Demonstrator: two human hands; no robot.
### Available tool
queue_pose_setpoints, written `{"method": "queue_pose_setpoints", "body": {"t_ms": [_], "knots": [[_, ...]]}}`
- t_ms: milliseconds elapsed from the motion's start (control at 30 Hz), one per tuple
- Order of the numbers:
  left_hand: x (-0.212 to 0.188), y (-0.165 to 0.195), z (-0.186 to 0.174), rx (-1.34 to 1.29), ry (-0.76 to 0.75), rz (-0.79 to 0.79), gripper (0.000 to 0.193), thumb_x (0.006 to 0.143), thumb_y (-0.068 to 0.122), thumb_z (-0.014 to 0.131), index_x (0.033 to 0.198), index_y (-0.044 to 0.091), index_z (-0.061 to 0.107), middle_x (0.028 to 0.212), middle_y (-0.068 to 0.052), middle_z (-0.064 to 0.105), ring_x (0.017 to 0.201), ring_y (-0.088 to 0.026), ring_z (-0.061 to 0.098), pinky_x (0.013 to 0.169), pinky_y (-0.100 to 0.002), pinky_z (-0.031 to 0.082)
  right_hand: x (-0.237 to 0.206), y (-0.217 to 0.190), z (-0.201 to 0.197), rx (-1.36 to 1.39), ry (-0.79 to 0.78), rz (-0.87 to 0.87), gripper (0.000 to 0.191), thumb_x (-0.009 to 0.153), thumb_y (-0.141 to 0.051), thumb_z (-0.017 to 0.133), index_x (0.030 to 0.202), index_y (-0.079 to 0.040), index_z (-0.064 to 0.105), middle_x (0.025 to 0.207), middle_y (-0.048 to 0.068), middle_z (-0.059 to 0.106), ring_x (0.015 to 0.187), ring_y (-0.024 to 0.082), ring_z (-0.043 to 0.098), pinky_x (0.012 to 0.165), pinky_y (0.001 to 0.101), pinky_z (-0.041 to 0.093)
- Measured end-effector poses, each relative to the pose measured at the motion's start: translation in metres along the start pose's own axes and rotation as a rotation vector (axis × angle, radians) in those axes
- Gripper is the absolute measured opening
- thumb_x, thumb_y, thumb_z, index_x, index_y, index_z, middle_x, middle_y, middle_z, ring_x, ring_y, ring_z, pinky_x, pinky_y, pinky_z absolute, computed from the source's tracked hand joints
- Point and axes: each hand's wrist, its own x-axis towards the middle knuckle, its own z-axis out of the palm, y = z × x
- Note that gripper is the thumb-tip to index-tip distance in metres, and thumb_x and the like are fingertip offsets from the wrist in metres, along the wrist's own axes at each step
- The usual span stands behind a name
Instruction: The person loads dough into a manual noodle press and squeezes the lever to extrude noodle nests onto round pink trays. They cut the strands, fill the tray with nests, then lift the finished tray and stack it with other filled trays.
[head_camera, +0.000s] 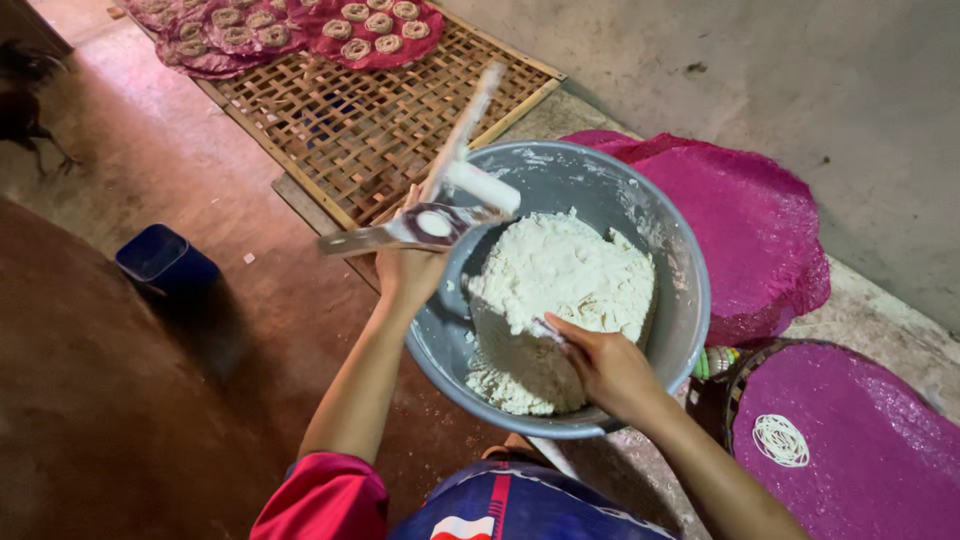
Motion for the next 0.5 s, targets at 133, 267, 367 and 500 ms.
{"method": "queue_pose_setpoints", "body": {"t_ms": [133,267,367,500], "knots": [[-0.032,0.029,0.007,-1.045,-0.476,-0.877,0.041,0.082,0.014,0.071,0.121,0.006,0.065,0.102,-0.007,0.066,0.085,-0.021,0.060,0.068,-0.041,0.050,0.012,0.006,-0.025,0.078,0.068,-0.298,0.056,0.094,-0.014,0.058,0.150,-0.020,0.049,0.145,0.018,0.058,0.118,0.027,0.066,0.100,0.0354,0.054],[-0.097,0.123,-0.001,-2.005,-0.922,-0.568,0.042,0.082,-0.010,0.066,0.123,-0.001,0.067,0.094,-0.014,0.066,0.081,-0.025,0.062,0.101,-0.048,0.060,-0.003,0.013,-0.051,1.207,0.453,-0.454,0.080,0.101,-0.041,0.056,0.163,-0.023,0.009,0.151,0.020,0.048,0.126,0.028,0.059,0.104,0.0434,0.052],[-0.113,0.187,-0.001,-1.806,-1.207,-0.940,0.044,0.078,-0.005,0.068,0.121,0.004,0.067,0.103,-0.004,0.067,0.096,-0.017,0.066,0.082,-0.036,0.052,-0.041,0.019,-0.065,1.503,0.499,-0.459,0.098,0.106,-0.053,0.055,0.171,-0.027,-0.012,0.148,0.023,0.047,0.120,0.030,0.059,0.098,0.0490,0.053],[-0.088,0.221,-0.016,-1.204,-1.094,-0.206,0.044,0.075,0.018,0.082,0.114,0.008,0.064,0.105,-0.008,0.071,0.096,-0.017,0.068,0.087,-0.035,0.054,-0.110,0.038,-0.097,1.052,0.623,-0.475,0.076,0.106,-0.046,0.056,0.164,-0.013,0.021,0.147,0.029,0.054,0.109,0.034,0.067,0.085,0.0455,0.058]]}}
